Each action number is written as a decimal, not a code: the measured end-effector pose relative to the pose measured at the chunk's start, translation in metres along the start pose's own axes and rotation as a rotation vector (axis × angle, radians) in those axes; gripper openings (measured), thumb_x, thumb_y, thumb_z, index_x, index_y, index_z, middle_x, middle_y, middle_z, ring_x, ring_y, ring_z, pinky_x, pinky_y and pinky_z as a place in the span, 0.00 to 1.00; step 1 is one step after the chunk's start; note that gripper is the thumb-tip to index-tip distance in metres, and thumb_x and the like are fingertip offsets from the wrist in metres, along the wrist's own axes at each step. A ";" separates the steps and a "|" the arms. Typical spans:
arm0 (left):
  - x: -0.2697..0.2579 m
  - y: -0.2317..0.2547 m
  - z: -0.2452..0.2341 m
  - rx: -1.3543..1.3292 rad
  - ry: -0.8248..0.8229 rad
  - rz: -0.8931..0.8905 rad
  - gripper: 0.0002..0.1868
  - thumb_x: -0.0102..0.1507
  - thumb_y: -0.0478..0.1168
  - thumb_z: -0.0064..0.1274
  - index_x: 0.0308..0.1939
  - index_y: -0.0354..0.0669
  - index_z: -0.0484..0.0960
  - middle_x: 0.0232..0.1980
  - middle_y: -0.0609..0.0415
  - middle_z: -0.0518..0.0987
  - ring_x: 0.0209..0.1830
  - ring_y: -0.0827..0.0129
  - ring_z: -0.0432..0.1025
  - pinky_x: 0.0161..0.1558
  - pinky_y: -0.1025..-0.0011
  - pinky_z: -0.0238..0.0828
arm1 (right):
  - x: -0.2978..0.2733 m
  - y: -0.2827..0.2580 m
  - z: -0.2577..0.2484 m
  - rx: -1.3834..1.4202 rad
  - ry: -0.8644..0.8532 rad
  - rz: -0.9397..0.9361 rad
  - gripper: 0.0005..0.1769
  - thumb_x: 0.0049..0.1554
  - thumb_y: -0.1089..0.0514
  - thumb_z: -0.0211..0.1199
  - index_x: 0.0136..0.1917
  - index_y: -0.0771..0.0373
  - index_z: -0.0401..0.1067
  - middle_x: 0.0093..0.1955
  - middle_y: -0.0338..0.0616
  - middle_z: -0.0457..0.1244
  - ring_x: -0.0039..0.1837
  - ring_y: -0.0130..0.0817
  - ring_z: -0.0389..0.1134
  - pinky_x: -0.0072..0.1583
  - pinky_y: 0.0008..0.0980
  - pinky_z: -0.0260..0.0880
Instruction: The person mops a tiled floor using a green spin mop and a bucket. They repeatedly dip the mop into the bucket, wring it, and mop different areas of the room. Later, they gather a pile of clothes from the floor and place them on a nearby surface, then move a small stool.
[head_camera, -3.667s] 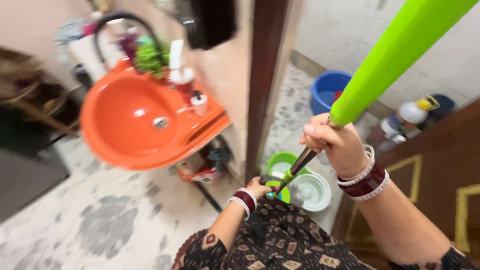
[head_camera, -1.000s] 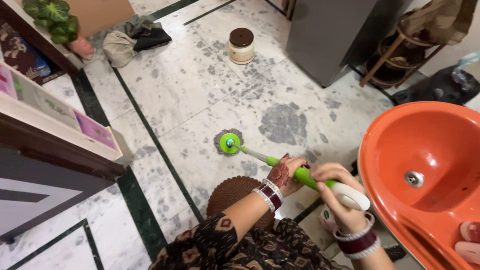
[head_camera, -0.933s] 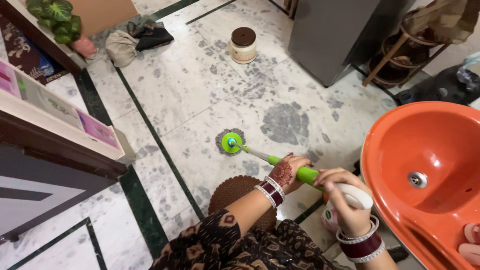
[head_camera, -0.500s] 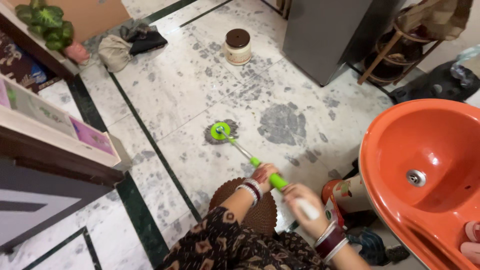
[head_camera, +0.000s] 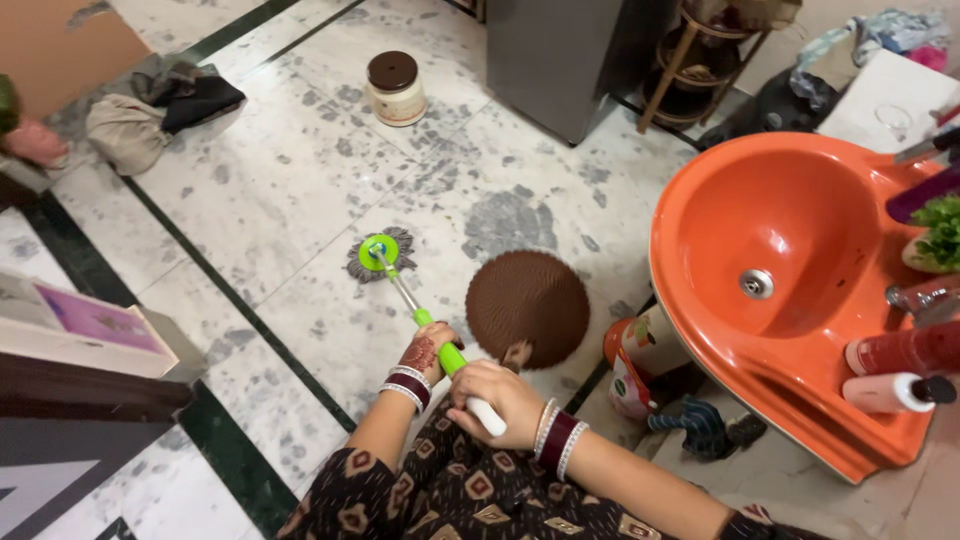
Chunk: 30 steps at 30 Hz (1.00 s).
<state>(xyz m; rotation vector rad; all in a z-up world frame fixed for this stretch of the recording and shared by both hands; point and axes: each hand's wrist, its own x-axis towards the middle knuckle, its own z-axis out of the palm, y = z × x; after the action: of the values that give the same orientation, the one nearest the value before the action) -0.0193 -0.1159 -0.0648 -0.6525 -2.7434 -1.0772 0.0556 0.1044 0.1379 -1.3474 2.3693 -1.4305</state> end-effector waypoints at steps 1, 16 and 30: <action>0.003 0.003 -0.005 -0.015 -0.009 -0.008 0.06 0.55 0.32 0.57 0.35 0.45 0.83 0.41 0.47 0.81 0.51 0.49 0.74 0.58 0.55 0.67 | 0.001 0.003 -0.001 0.005 0.003 0.010 0.10 0.56 0.59 0.70 0.43 0.60 0.69 0.49 0.44 0.67 0.57 0.43 0.69 0.61 0.40 0.70; 0.034 -0.008 0.088 0.039 0.102 0.096 0.10 0.52 0.30 0.57 0.36 0.46 0.83 0.40 0.49 0.81 0.50 0.48 0.73 0.56 0.53 0.68 | -0.033 0.070 -0.024 1.201 0.057 1.274 0.28 0.57 0.58 0.61 0.68 0.64 0.60 0.57 0.49 0.66 0.46 0.35 0.72 0.43 0.31 0.77; 0.062 -0.050 0.069 0.389 -0.173 -0.319 0.10 0.58 0.41 0.55 0.43 0.51 0.83 0.60 0.49 0.75 0.54 0.46 0.73 0.52 0.53 0.73 | 0.002 0.118 0.040 1.446 0.319 1.277 0.15 0.57 0.58 0.62 0.56 0.63 0.63 0.34 0.35 0.59 0.29 0.22 0.56 0.29 0.21 0.55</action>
<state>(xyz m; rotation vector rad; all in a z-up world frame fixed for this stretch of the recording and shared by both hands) -0.0943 -0.0808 -0.1306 -0.2686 -3.1549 -0.5153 -0.0034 0.0975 0.0277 0.6336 0.9630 -1.9269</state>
